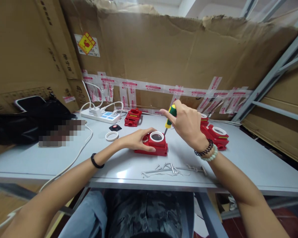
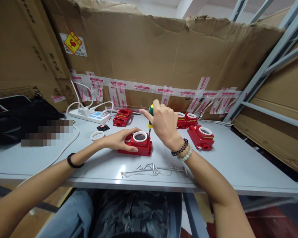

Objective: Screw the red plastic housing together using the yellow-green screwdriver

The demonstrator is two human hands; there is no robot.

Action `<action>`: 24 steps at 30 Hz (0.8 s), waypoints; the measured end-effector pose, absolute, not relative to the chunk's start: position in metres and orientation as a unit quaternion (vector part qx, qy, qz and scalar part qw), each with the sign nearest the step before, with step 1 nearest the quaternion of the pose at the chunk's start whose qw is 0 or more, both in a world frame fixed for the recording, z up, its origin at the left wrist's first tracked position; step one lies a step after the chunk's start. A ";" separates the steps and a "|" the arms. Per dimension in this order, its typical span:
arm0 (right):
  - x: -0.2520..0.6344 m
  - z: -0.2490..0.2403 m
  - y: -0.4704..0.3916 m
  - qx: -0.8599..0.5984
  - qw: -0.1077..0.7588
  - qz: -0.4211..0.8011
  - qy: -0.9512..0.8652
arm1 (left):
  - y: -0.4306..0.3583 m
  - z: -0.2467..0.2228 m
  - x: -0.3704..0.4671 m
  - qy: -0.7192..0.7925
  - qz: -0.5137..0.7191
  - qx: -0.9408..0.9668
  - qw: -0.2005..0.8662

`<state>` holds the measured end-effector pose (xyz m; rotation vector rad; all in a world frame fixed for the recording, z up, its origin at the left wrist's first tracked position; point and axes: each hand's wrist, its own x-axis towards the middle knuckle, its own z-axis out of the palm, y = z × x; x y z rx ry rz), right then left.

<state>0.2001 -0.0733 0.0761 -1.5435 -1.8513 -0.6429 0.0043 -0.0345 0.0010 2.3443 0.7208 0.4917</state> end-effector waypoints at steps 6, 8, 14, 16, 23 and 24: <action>0.203 0.074 -0.072 -0.534 0.339 -0.177 -0.754 | -0.034 0.001 0.004 0.266 0.186 0.893 0.313; 0.206 0.076 -0.070 -0.529 0.342 -0.157 -0.761 | -0.034 0.001 0.004 0.267 0.185 0.892 0.313; 0.215 0.105 -0.060 -0.467 0.228 -0.022 -0.854 | -0.034 0.002 0.003 0.271 0.182 0.894 0.306; 0.219 0.115 -0.055 -0.473 0.168 -0.030 -0.864 | -0.034 0.002 0.002 0.279 0.179 0.895 0.298; 0.210 0.131 -0.052 -0.562 0.060 -0.182 -0.804 | -0.035 0.004 0.001 0.272 0.175 0.900 0.292; 0.207 0.135 -0.053 -0.557 0.040 -0.163 -0.813 | -0.035 0.004 0.001 0.274 0.173 0.901 0.289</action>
